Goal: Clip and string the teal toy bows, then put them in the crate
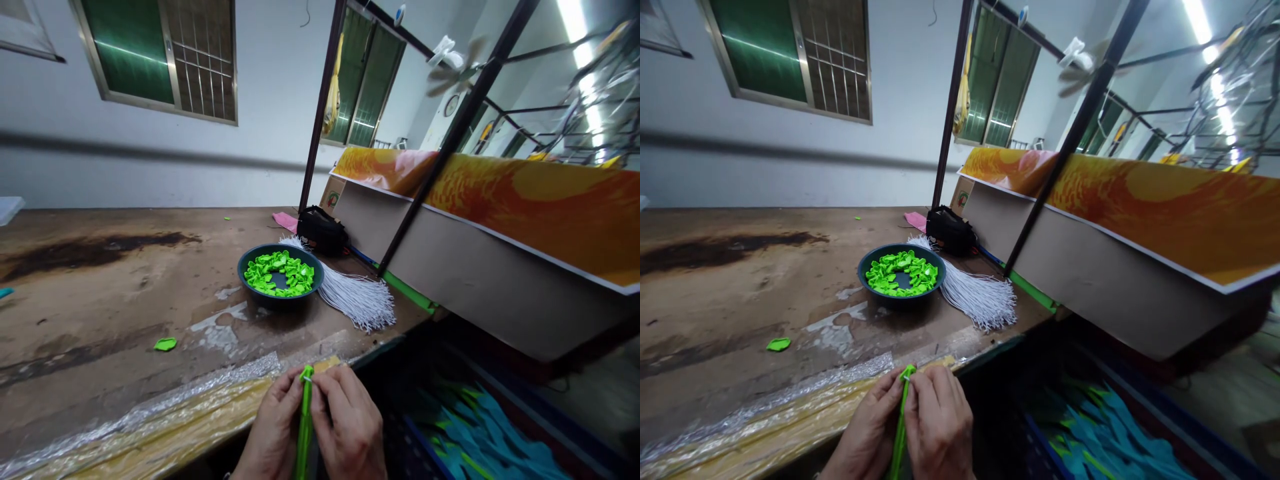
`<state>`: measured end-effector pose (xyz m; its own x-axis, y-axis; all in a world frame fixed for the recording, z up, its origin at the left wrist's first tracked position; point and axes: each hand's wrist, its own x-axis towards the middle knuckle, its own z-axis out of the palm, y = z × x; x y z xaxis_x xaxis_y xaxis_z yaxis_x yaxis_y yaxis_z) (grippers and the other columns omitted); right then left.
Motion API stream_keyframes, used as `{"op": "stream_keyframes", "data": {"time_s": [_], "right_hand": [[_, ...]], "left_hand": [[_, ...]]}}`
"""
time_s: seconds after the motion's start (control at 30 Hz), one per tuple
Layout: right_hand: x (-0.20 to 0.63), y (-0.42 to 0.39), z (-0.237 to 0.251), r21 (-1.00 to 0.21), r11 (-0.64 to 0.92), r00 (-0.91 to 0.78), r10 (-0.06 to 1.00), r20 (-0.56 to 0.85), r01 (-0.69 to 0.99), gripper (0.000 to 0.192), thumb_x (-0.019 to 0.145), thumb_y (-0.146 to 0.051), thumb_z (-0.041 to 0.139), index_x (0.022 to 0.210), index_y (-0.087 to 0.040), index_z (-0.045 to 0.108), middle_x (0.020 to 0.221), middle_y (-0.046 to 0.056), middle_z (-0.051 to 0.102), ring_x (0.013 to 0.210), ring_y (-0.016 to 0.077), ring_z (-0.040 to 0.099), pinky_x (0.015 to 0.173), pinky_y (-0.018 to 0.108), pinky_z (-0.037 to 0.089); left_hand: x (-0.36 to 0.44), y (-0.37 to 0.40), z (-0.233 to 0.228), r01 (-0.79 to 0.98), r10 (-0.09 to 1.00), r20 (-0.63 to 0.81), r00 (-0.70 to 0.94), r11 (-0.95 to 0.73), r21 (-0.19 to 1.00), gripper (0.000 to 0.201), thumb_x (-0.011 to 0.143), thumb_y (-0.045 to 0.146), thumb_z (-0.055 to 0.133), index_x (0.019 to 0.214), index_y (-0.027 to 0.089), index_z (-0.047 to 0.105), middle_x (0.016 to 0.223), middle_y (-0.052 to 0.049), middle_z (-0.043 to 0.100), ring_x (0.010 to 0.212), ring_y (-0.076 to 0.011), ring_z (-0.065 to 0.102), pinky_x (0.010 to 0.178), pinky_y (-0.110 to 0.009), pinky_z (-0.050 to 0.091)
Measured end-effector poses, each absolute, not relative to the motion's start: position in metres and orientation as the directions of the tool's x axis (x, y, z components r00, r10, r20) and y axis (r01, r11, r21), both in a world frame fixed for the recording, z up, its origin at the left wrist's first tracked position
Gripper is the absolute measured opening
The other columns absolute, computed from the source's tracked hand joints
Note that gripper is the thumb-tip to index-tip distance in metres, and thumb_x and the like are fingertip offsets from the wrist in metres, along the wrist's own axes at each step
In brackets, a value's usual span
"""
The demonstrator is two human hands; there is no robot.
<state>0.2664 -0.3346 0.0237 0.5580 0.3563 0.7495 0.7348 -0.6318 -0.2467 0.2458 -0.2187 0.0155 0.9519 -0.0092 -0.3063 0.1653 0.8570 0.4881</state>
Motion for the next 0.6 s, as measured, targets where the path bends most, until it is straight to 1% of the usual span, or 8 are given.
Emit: {"op": "stream_keyframes", "data": {"time_s": [0.13, 0.23, 0.33, 0.4, 0.43, 0.5, 0.53, 0.6], "right_hand": [[0.267, -0.333, 0.016, -0.271, -0.587, 0.557, 0.385, 0.736, 0.763, 0.021, 0.097, -0.005, 0.051, 0.112, -0.014, 0.061, 0.088, 0.009, 0.061, 0.078, 0.0194, 0.063, 0.069, 0.029, 0.054], [0.267, -0.333, 0.012, -0.319, -0.564, 0.581, 0.378, 0.721, 0.762, 0.024, 0.098, -0.007, 0.050, 0.118, -0.017, 0.059, 0.090, 0.009, 0.063, 0.080, 0.0191, 0.066, 0.071, 0.028, 0.057], [0.269, -0.333, 0.009, -0.383, -0.609, 0.662, 0.331, 0.673, 0.694, 0.029, 0.098, -0.022, 0.057, 0.127, -0.017, 0.057, 0.109, 0.015, 0.065, 0.098, 0.0247, 0.069, 0.080, 0.032, 0.060], [0.271, -0.334, 0.005, -0.446, -0.610, 0.722, 0.330, 0.608, 0.655, 0.037, 0.096, -0.028, 0.060, 0.131, -0.018, 0.055, 0.117, 0.015, 0.066, 0.104, 0.0260, 0.069, 0.084, 0.031, 0.061], [0.273, -0.337, 0.003, -0.483, -0.593, 0.745, 0.343, 0.571, 0.644, 0.037, 0.096, -0.029, 0.060, 0.132, -0.019, 0.055, 0.117, 0.014, 0.068, 0.103, 0.0252, 0.070, 0.083, 0.030, 0.061], [0.274, -0.346, -0.006, -0.565, -0.557, 0.788, 0.334, 0.518, 0.608, 0.033, 0.095, -0.029, 0.059, 0.127, -0.021, 0.059, 0.112, 0.010, 0.071, 0.097, 0.0243, 0.073, 0.083, 0.029, 0.061], [0.273, -0.353, -0.010, -0.604, -0.554, 0.813, 0.293, 0.502, 0.573, 0.033, 0.094, -0.032, 0.060, 0.125, -0.022, 0.061, 0.111, 0.010, 0.072, 0.096, 0.0257, 0.073, 0.083, 0.031, 0.060], [0.274, -0.368, -0.020, -0.689, -0.553, 0.874, 0.177, 0.453, 0.469, 0.035, 0.090, -0.042, 0.065, 0.120, -0.024, 0.065, 0.109, 0.012, 0.073, 0.094, 0.0307, 0.073, 0.084, 0.038, 0.060]], "left_hand": [[0.244, -0.220, 0.015, 0.141, 0.017, -0.352, 0.936, 0.898, 0.417, 0.039, 0.053, 0.032, 0.097, 0.085, 0.021, 0.079, 0.089, -0.004, 0.077, 0.099, -0.0241, 0.069, 0.096, -0.033, 0.049], [0.245, -0.223, 0.013, 0.110, 0.045, -0.348, 0.936, 0.904, 0.412, 0.035, 0.051, 0.033, 0.097, 0.075, 0.018, 0.076, 0.080, -0.004, 0.074, 0.091, -0.0238, 0.069, 0.090, -0.033, 0.051], [0.248, -0.225, 0.010, 0.110, 0.070, -0.324, 0.943, 0.857, 0.504, 0.036, 0.055, 0.038, 0.095, 0.072, 0.017, 0.071, 0.076, -0.004, 0.072, 0.080, -0.0215, 0.067, 0.080, -0.031, 0.050], [0.250, -0.218, 0.009, 0.107, 0.116, -0.294, 0.949, 0.758, 0.643, 0.034, 0.062, 0.043, 0.089, 0.073, 0.017, 0.070, 0.075, -0.004, 0.070, 0.075, -0.0197, 0.063, 0.074, -0.029, 0.048], [0.250, -0.209, 0.009, 0.090, 0.160, -0.258, 0.953, 0.663, 0.743, 0.033, 0.067, 0.045, 0.086, 0.072, 0.017, 0.070, 0.072, -0.003, 0.068, 0.073, -0.0189, 0.061, 0.071, -0.028, 0.047], [0.244, -0.178, 0.014, 0.016, 0.285, -0.122, 0.951, 0.349, 0.937, 0.029, 0.077, 0.044, 0.076, 0.070, 0.017, 0.068, 0.068, -0.002, 0.063, 0.070, -0.0183, 0.056, 0.068, -0.027, 0.043], [0.237, -0.154, 0.018, -0.031, 0.359, -0.023, 0.933, 0.145, 0.989, 0.028, 0.082, 0.043, 0.070, 0.069, 0.018, 0.067, 0.067, -0.002, 0.062, 0.069, -0.0185, 0.055, 0.068, -0.028, 0.042], [0.209, -0.096, 0.031, -0.063, 0.509, 0.183, 0.841, -0.244, 0.968, 0.026, 0.088, 0.039, 0.059, 0.069, 0.021, 0.063, 0.071, -0.002, 0.062, 0.072, -0.0201, 0.056, 0.069, -0.029, 0.041]]}}
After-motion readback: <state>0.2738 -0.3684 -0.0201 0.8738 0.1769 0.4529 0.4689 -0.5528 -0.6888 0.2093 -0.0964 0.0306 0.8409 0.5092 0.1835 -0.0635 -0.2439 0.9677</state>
